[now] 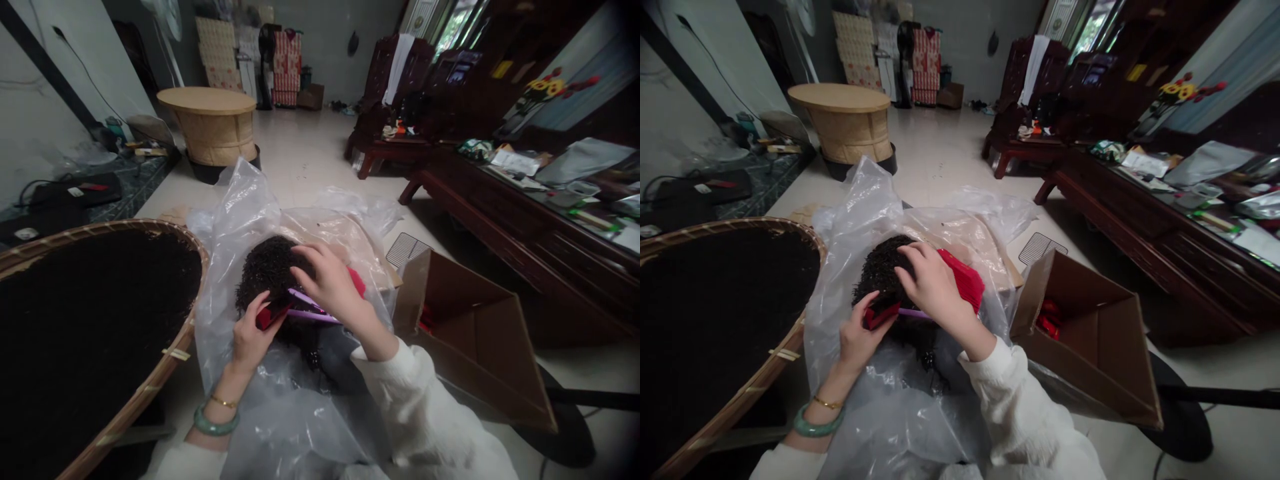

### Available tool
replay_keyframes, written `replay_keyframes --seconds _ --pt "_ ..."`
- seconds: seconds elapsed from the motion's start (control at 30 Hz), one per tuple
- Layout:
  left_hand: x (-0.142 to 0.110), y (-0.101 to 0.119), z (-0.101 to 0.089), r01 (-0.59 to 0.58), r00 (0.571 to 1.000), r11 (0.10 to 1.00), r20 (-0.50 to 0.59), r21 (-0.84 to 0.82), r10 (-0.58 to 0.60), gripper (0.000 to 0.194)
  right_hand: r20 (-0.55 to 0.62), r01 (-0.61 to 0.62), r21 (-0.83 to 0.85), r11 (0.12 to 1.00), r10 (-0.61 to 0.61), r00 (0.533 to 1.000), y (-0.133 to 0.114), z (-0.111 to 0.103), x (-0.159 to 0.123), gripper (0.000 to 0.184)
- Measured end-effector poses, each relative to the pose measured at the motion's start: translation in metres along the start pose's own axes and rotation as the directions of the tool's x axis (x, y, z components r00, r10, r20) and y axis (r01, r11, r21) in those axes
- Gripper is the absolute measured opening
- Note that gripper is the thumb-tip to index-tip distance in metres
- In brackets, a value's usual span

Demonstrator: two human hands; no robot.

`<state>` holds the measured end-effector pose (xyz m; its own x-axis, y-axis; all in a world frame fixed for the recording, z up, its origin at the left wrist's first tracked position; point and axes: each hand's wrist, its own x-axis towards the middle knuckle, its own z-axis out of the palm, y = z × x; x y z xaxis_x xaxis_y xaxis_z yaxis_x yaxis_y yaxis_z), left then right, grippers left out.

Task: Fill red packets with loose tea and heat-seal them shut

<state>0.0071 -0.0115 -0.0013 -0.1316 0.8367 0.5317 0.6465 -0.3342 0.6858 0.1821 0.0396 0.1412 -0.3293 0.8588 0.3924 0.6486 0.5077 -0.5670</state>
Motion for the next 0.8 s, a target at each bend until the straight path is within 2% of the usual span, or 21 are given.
replay_keyframes --seconds 0.1,0.2,0.3,0.4,0.5,0.67,0.73,0.8 --pt "0.0 -0.001 -0.001 -0.014 1.0 1.0 -0.002 -0.018 0.014 0.047 0.157 0.131 0.051 0.99 -0.137 0.978 -0.008 -0.001 -0.006 0.014" --pt "-0.001 -0.004 -0.002 -0.045 0.999 0.999 0.008 -0.018 0.045 0.044 0.373 0.261 -0.02 0.965 -0.235 0.897 -0.018 0.0 -0.014 0.02" --pt "-0.001 -0.007 -0.004 -0.029 0.999 1.0 0.043 0.0 0.029 0.043 0.528 0.316 -0.15 0.937 -0.194 0.827 -0.022 0.008 -0.023 0.025" --pt "-0.002 -0.007 -0.004 -0.021 0.997 1.0 0.074 -0.013 0.022 0.042 0.593 0.296 -0.168 0.94 -0.144 0.792 -0.02 0.014 -0.026 0.024" --pt "-0.001 -0.005 -0.003 0.001 0.996 0.999 0.09 -0.048 0.004 0.042 0.593 0.281 -0.099 0.955 -0.17 0.787 -0.016 0.009 -0.023 0.017" --pt "-0.001 -0.002 -0.003 0.089 0.99 0.991 0.121 -0.104 -0.077 0.044 0.486 0.272 0.017 0.962 -0.246 0.839 -0.01 -0.012 -0.015 0.021" --pt "0.0 -0.002 -0.003 0.089 0.99 0.988 0.122 -0.13 -0.073 0.042 0.406 0.257 0.086 0.963 -0.27 0.873 -0.003 -0.014 -0.012 0.019" --pt "0.0 -0.003 -0.004 0.092 0.991 0.986 0.113 -0.138 -0.077 0.041 0.27 0.215 0.146 0.966 -0.248 0.93 0.005 -0.011 -0.009 0.021"
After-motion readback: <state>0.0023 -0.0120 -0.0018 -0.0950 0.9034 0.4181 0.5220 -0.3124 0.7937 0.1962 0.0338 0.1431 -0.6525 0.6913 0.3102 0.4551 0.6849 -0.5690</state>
